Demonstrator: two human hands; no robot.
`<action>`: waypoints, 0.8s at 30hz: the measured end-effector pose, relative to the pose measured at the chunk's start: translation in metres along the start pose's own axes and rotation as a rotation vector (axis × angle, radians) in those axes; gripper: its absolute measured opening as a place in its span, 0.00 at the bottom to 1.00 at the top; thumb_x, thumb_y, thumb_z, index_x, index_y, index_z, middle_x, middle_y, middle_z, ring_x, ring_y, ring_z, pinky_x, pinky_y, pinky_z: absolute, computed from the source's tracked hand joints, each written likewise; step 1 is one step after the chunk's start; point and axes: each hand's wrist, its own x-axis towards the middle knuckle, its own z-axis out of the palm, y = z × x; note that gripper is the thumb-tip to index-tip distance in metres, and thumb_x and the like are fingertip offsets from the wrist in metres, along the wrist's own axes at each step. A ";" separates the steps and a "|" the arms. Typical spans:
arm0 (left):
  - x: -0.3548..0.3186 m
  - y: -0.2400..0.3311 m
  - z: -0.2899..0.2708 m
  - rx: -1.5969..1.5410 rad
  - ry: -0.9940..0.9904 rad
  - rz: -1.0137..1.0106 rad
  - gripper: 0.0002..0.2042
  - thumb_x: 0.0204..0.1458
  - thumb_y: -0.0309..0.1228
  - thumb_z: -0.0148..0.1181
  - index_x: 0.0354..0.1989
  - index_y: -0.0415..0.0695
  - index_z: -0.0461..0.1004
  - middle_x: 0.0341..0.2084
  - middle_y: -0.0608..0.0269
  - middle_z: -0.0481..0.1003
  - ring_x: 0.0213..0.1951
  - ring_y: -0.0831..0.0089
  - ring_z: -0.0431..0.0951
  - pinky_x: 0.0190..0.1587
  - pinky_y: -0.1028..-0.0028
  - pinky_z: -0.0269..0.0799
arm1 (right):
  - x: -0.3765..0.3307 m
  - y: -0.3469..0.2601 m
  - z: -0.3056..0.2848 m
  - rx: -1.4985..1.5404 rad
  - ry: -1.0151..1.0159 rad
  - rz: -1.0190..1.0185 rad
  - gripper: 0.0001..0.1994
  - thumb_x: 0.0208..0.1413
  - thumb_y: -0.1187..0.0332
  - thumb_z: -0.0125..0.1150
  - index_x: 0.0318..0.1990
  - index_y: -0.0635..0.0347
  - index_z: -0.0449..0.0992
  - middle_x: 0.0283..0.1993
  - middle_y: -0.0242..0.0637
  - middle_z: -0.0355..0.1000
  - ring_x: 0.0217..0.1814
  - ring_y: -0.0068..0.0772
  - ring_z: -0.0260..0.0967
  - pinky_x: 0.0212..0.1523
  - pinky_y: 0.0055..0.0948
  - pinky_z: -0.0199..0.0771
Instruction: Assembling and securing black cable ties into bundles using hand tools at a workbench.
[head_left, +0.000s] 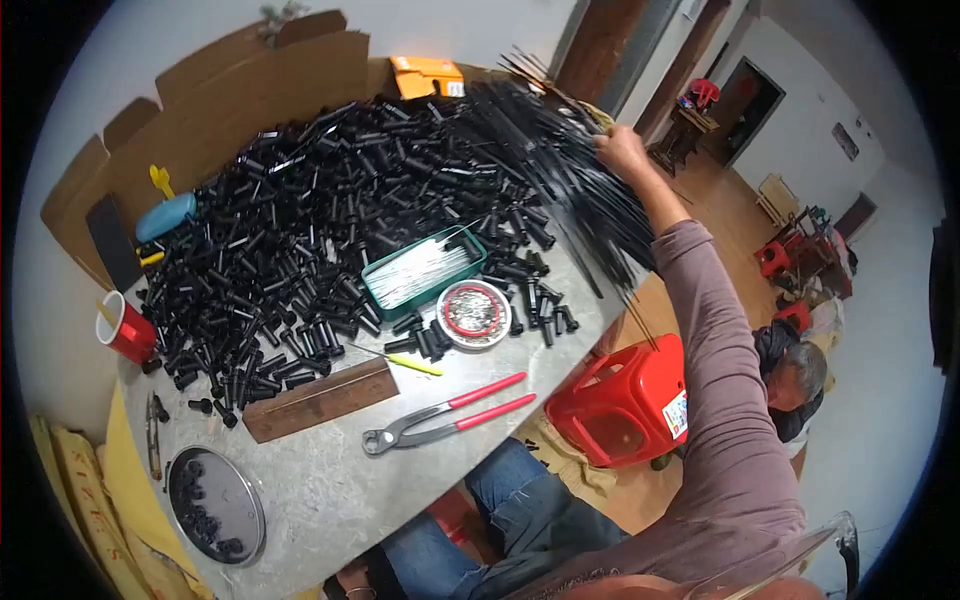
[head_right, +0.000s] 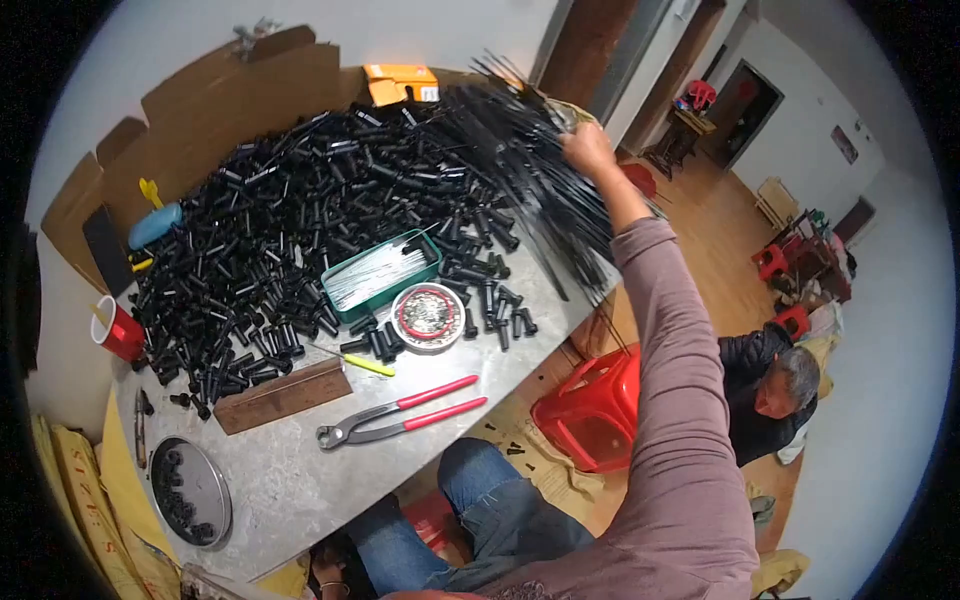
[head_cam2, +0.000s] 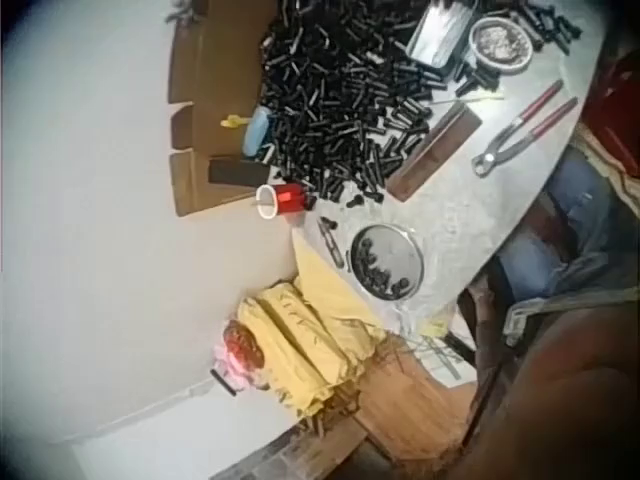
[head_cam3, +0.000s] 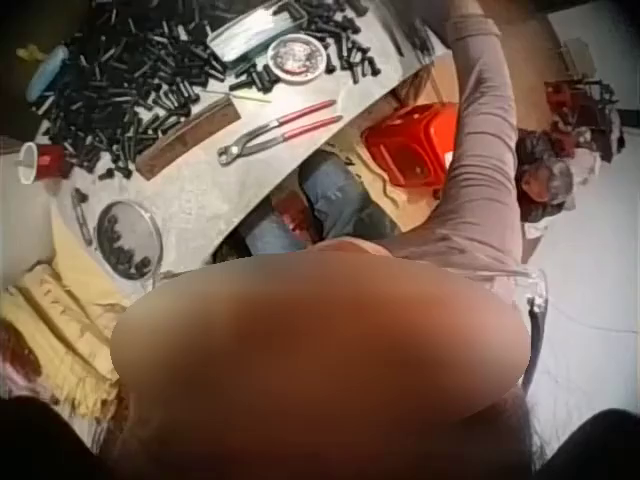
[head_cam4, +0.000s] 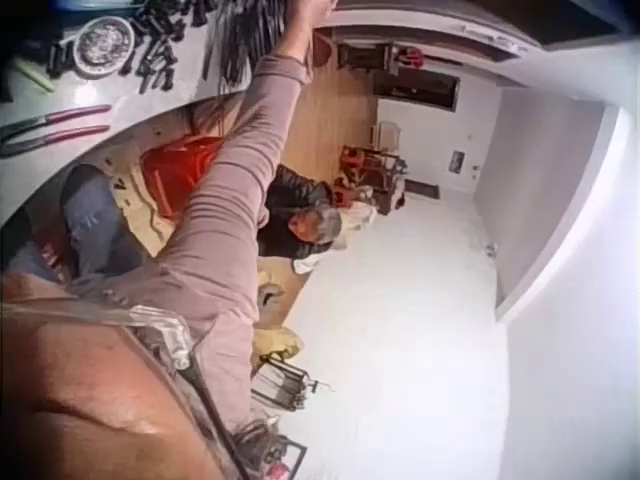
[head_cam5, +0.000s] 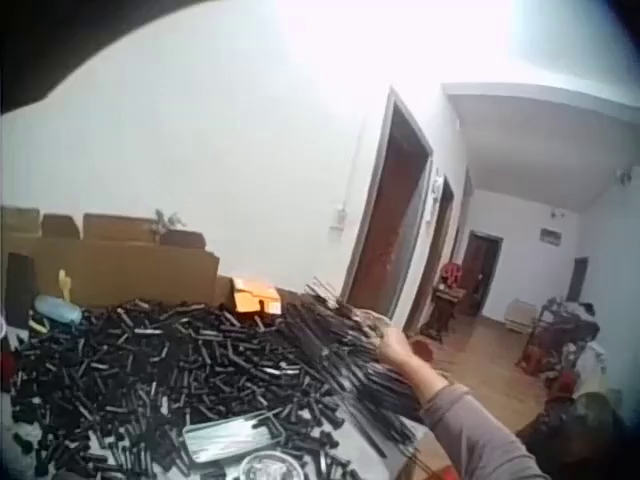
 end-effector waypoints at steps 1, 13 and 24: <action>-0.003 0.012 -0.007 0.215 -0.069 0.066 0.14 0.51 0.42 0.59 0.40 0.46 0.75 0.24 0.58 0.77 0.23 0.68 0.76 0.26 0.66 0.70 | -0.003 0.002 -0.010 0.022 0.008 0.006 0.20 0.46 0.54 0.66 0.29 0.68 0.79 0.28 0.49 0.76 0.28 0.38 0.75 0.33 0.38 0.73; -0.165 0.055 -0.048 -0.334 -0.020 -0.003 0.11 0.57 0.37 0.55 0.35 0.41 0.73 0.19 0.68 0.70 0.19 0.79 0.68 0.23 0.79 0.67 | -0.033 -0.007 0.067 -0.052 -0.041 0.202 0.17 0.47 0.61 0.61 0.40 0.63 0.78 0.47 0.54 0.73 0.52 0.51 0.72 0.51 0.44 0.72; -0.193 0.174 -0.051 -0.199 0.046 0.069 0.16 0.55 0.41 0.56 0.43 0.41 0.77 0.26 0.62 0.78 0.25 0.76 0.76 0.31 0.74 0.72 | 0.099 0.107 0.054 -0.452 0.296 -0.299 0.15 0.57 0.63 0.47 0.44 0.64 0.73 0.38 0.54 0.74 0.43 0.57 0.72 0.43 0.48 0.72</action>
